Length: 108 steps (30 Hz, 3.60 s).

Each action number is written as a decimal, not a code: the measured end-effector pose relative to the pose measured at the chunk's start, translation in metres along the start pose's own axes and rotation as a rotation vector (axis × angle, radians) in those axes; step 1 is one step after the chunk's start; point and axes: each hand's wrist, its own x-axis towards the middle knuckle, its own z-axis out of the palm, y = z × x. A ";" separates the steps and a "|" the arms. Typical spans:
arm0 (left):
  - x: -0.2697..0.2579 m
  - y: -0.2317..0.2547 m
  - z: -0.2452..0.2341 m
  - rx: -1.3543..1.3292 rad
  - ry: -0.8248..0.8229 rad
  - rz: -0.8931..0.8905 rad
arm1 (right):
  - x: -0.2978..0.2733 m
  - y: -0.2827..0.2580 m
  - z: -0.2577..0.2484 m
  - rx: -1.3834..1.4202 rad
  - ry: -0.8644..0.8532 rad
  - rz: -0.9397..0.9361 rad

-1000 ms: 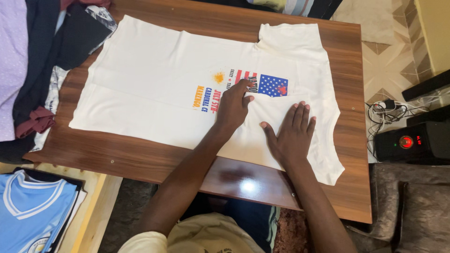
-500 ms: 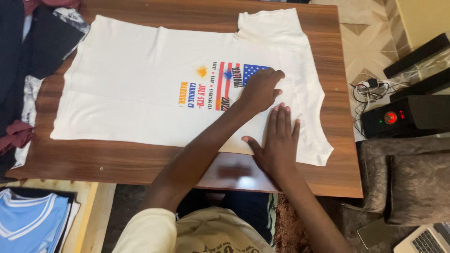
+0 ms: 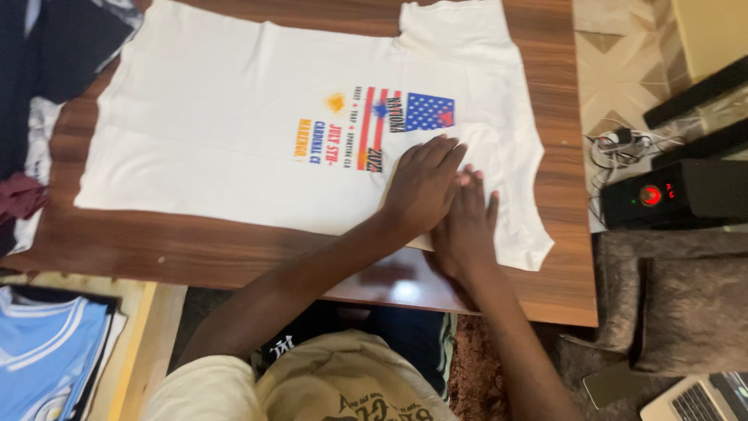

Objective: The person folds a white graphic t-shirt on a wooden desk by smoothing it out and folding the sides inward, then places it into an open drawer with blue clothing.

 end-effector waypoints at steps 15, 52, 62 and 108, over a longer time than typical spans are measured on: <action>-0.045 -0.031 -0.038 0.322 -0.046 -0.262 | 0.049 0.012 0.003 -0.108 0.014 0.018; -0.191 -0.220 -0.288 0.471 -0.088 -0.545 | 0.010 0.029 -0.015 -0.151 -0.003 0.035; -0.208 -0.171 -0.291 0.481 -0.108 -0.690 | -0.003 0.034 -0.046 -0.041 0.060 0.058; -0.142 -0.211 -0.241 0.487 -0.106 -0.568 | 0.162 0.202 -0.002 0.074 0.423 0.213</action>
